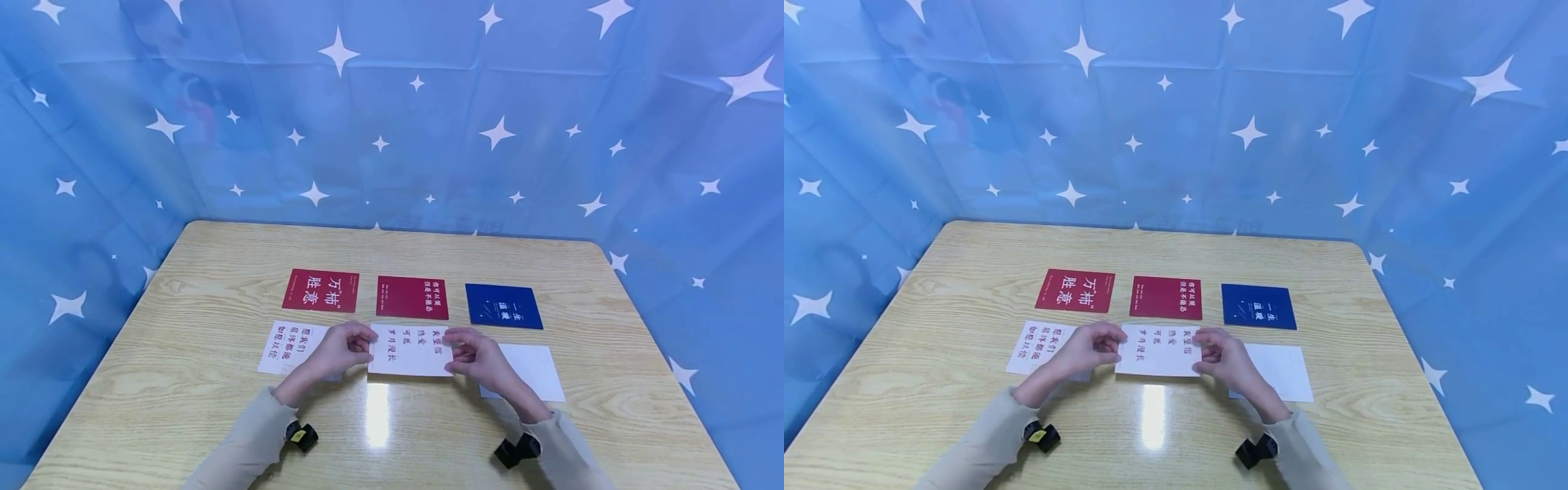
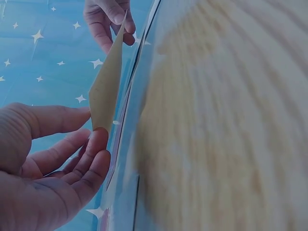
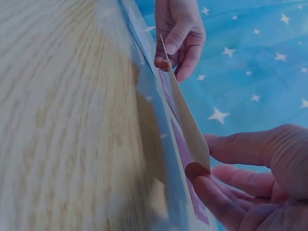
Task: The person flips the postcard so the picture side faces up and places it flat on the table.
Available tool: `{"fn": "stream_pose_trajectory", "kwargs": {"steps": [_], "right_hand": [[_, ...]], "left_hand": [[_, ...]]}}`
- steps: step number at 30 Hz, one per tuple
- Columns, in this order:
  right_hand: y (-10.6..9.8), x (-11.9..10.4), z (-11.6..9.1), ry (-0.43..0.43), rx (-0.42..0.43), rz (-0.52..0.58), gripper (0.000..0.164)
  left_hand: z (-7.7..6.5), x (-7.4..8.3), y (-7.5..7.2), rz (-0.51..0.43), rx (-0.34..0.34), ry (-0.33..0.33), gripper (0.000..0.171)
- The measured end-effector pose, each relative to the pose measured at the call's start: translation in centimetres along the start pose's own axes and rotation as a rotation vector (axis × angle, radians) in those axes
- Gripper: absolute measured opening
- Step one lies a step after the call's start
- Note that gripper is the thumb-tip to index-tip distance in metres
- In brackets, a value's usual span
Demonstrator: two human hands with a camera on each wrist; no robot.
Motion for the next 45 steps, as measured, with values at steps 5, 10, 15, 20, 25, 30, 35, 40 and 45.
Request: {"fn": "stream_pose_trajectory", "kwargs": {"steps": [5, 10, 15, 20, 25, 30, 35, 40, 45], "right_hand": [[0.0, 0.3, 0.0, -0.008, -0.017, -0.007, 0.039], [0.1, 0.4, 0.0, -0.023, -0.04, -0.027, 0.039], [0.3, 0.6, 0.0, -0.019, -0.057, -0.041, 0.038], [0.4, 0.7, 0.1, -0.001, -0.075, -0.061, 0.039], [0.5, 0.6, 0.1, 0.025, -0.078, -0.102, 0.039], [0.7, 0.5, 0.2, 0.029, -0.08, -0.145, 0.038], [0.6, 0.3, 0.1, 0.021, -0.078, -0.181, 0.035], [0.4, 0.3, 0.0, -0.009, -0.086, -0.166, 0.036], [-0.7, 0.3, 0.0, -0.041, -0.028, -0.153, 0.035]], "left_hand": [[0.5, -2.2, 0.9, 0.004, -0.008, -0.004, 0.028], [0.6, -2.3, 1.0, 0.018, -0.02, -0.007, 0.027], [0.7, -2.5, 1.1, 0.034, -0.027, -0.017, 0.025], [0.8, -2.6, 1.2, 0.065, -0.037, -0.033, 0.02], [0.9, -2.3, 1.1, 0.073, -0.06, -0.043, 0.018], [1.0, -2.0, 1.1, 0.072, -0.076, -0.043, 0.018], [1.1, -2.0, 1.2, 0.067, -0.082, -0.052, 0.019], [1.2, -2.0, 1.2, 0.081, -0.072, -0.061, 0.019], [1.6, -1.6, 1.2, 0.104, -0.03, -0.092, 0.019]]}}
Point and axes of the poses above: each hand's wrist, its own z-axis towards the middle knuckle, its own y-axis out of the palm, x = y × z, the point moved 3 cm from there along z, towards the middle knuckle, and after that the axes turned 13 degrees about z, right-handed, at the moved point
